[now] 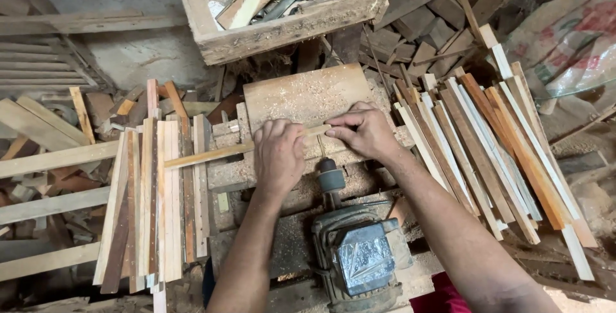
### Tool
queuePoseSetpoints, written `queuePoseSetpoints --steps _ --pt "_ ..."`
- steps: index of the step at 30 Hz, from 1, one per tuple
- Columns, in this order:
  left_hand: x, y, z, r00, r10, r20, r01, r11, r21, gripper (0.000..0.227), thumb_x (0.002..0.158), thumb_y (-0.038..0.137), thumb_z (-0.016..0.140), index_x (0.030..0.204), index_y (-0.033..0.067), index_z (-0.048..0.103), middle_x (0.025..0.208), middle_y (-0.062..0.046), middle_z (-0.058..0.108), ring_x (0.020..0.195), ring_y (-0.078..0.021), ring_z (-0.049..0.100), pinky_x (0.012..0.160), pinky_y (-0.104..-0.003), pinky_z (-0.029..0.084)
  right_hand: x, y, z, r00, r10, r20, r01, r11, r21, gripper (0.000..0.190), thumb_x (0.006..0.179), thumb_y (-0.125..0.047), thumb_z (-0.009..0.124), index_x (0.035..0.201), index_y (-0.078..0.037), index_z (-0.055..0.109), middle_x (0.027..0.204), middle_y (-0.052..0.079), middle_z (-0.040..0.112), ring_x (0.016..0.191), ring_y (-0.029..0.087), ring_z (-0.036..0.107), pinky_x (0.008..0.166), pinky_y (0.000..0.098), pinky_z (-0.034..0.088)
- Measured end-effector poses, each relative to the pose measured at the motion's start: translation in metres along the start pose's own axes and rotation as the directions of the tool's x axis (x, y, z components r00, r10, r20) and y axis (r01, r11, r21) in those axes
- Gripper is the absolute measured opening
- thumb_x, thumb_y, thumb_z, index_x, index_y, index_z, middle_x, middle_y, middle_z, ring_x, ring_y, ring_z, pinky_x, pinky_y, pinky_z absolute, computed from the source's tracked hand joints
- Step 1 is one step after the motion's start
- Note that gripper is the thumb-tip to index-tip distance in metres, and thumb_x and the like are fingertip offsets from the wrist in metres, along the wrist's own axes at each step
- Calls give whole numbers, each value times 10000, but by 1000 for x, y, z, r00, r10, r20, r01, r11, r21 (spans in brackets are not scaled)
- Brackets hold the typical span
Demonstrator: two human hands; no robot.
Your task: The person uses a bench-mounted grinding machine to smooth the edges of small wooden sticks. They hold each stick with both hands against the rotating wheel, moving it back and forth, then place the finished piece into a pile on the left.
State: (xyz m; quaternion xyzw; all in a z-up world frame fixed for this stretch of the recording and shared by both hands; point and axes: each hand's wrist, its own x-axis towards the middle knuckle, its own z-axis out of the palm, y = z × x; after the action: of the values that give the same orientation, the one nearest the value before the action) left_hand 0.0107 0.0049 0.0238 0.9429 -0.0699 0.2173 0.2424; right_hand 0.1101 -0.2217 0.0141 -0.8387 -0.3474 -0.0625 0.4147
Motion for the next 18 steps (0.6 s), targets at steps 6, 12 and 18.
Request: queuePoseSetpoints --steps 6,12,18 --pt "0 0 3 1000 -4 -31 3 1000 -29 124 885 88 671 988 141 712 953 -16 607 989 -224 559 918 -394 391 -3 8 1 1000 -1 -15 0 1000 -20 212 820 -360 874 990 -244 828 705 18 719 794 239 665 882 373 466" --pt "-4 -5 11 999 6 -52 -9 998 -59 143 860 129 699 1001 147 692 967 -13 626 993 -232 580 933 -391 396 -4 8 3 1000 3 -25 -3 1000 4 214 799 -374 890 970 -257 837 712 58 666 782 275 650 882 398 469" --pt "-3 7 -4 999 -34 -2 34 997 -76 136 910 67 644 986 130 738 917 -8 639 947 -201 561 907 -387 380 -5 6 1 1000 23 8 -23 1000 18 225 788 -360 905 985 -273 840 695 65 637 749 271 640 889 397 476"
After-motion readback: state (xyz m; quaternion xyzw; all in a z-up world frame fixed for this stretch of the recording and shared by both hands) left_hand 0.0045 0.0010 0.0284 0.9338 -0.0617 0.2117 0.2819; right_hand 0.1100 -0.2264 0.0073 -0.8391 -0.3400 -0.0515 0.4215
